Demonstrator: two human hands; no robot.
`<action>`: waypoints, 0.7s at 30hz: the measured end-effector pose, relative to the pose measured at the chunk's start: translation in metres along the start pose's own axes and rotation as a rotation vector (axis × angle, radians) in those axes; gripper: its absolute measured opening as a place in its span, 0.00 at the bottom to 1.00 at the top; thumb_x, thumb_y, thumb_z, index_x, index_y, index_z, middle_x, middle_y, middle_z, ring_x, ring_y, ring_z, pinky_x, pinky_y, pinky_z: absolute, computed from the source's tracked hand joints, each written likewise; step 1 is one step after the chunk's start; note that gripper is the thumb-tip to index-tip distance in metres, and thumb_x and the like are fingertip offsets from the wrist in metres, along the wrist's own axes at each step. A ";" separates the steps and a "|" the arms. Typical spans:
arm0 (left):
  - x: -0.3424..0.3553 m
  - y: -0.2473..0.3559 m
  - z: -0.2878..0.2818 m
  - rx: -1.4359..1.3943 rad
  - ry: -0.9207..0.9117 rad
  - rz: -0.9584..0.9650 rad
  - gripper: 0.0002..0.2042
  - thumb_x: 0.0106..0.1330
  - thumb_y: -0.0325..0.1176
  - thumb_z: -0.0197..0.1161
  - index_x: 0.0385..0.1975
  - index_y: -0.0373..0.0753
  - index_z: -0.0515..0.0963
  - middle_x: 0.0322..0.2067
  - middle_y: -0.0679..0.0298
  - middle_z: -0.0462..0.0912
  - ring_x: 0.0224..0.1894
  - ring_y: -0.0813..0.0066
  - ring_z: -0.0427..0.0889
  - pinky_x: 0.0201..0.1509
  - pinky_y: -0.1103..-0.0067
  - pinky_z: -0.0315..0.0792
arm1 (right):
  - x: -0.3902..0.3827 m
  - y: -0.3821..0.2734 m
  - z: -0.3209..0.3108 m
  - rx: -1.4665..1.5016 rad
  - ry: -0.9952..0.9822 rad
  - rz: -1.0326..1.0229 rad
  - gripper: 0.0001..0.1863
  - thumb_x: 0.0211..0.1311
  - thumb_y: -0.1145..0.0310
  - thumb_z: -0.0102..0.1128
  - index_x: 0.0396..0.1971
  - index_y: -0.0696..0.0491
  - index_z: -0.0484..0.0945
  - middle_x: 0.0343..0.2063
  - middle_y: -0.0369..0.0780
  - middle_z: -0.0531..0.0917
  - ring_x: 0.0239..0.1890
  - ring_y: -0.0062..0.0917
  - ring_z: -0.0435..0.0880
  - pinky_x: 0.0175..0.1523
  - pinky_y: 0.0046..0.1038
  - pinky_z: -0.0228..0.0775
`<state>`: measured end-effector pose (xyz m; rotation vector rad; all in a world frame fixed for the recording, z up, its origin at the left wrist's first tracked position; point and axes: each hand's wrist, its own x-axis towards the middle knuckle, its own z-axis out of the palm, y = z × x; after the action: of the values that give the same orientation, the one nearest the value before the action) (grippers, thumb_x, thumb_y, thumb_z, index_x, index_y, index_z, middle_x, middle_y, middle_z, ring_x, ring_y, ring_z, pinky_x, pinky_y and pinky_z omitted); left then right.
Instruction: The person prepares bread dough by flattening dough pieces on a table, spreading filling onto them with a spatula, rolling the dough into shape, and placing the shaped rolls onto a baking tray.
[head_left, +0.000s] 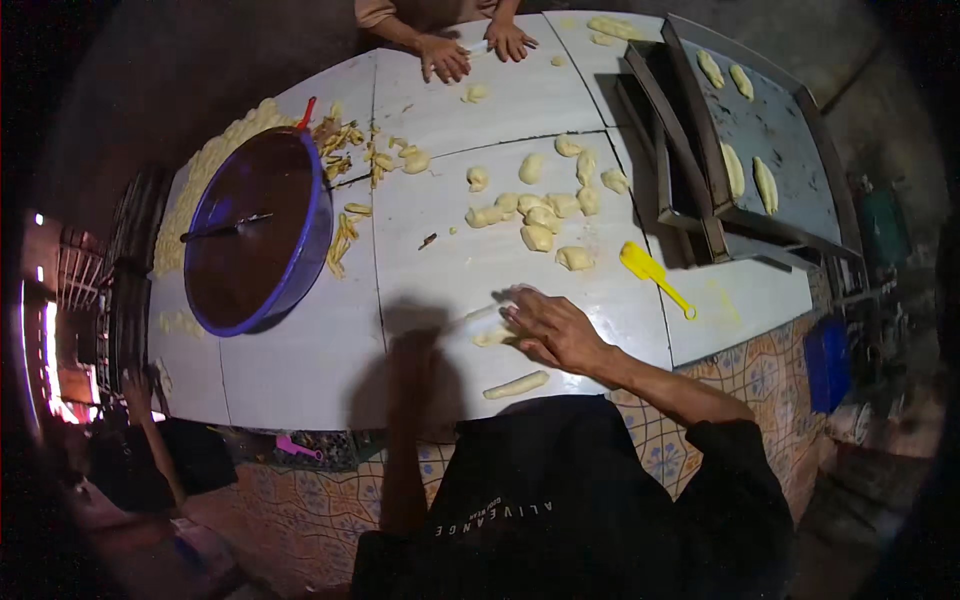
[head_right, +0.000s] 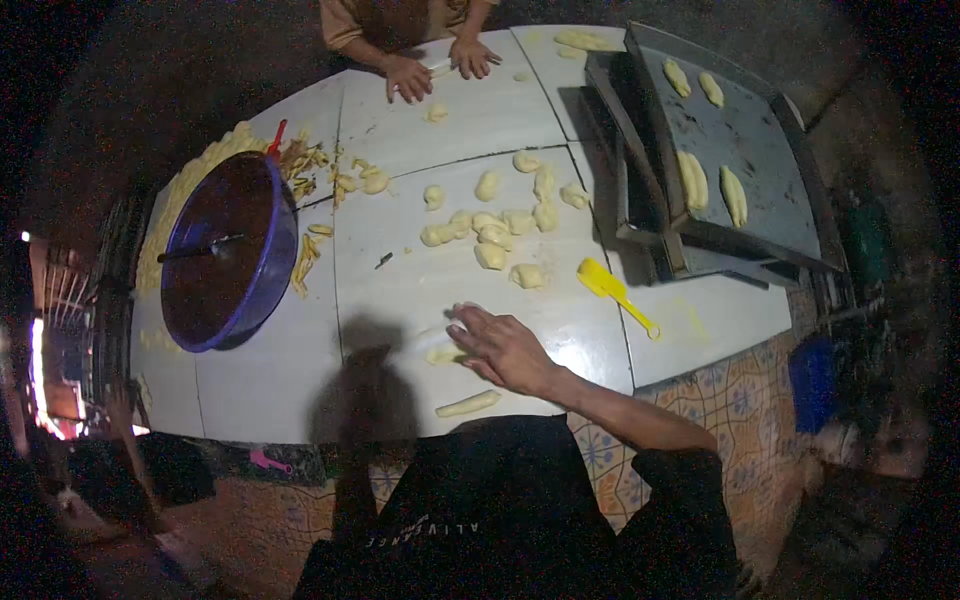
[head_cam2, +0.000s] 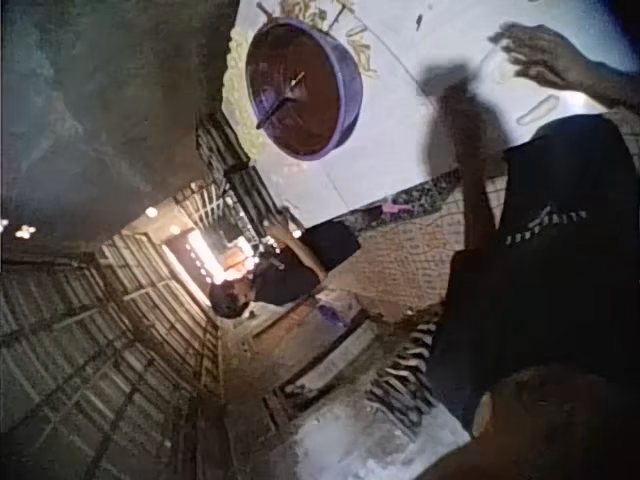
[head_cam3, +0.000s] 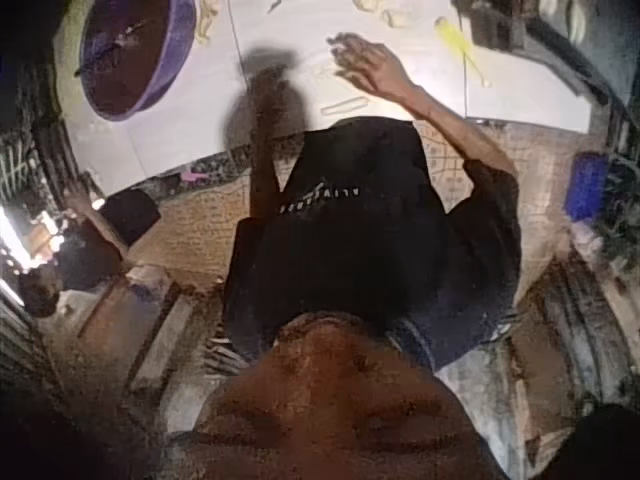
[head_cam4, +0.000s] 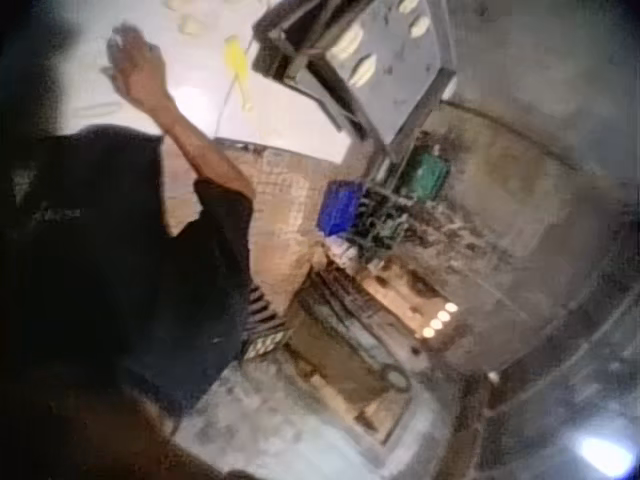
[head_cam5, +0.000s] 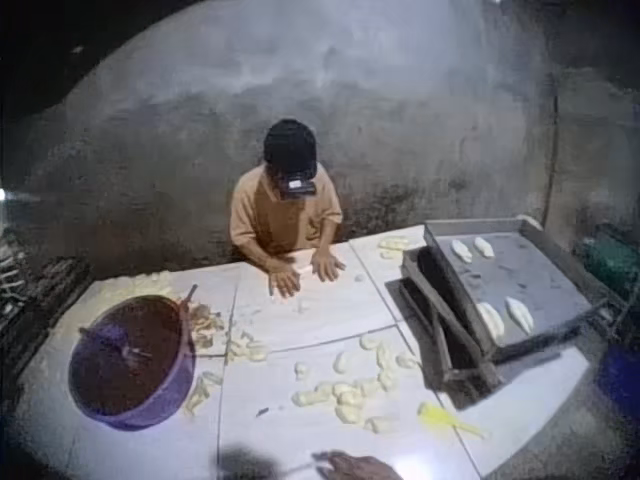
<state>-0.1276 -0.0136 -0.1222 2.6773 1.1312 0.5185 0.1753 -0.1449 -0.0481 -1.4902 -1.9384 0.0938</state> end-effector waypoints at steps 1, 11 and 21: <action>0.018 0.045 -0.011 -0.087 -0.029 0.137 0.17 0.62 0.27 0.65 0.52 0.37 0.79 0.48 0.54 0.79 0.52 0.52 0.78 0.60 0.60 0.68 | -0.007 0.010 0.007 0.014 -0.073 0.059 0.23 0.66 0.64 0.63 0.58 0.56 0.77 0.56 0.48 0.80 0.61 0.40 0.75 0.60 0.41 0.71; -0.032 0.087 -0.017 -0.167 0.018 0.047 0.15 0.60 0.25 0.63 0.47 0.34 0.82 0.41 0.51 0.81 0.47 0.50 0.79 0.57 0.60 0.70 | -0.056 0.013 0.018 0.232 -0.230 0.170 0.22 0.53 0.68 0.72 0.49 0.58 0.81 0.46 0.43 0.81 0.52 0.39 0.79 0.56 0.41 0.73; 0.117 0.074 0.022 0.482 -0.020 -0.274 0.34 0.75 0.49 0.50 0.76 0.42 0.53 0.78 0.51 0.48 0.79 0.46 0.43 0.72 0.33 0.37 | 0.033 0.045 0.042 -0.298 0.026 0.358 0.20 0.69 0.52 0.58 0.57 0.40 0.82 0.55 0.47 0.73 0.54 0.40 0.71 0.57 0.44 0.61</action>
<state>0.0051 0.0189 -0.0917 2.8174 1.7736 0.1866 0.1857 -0.0864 -0.0844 -2.0150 -1.6994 -0.0587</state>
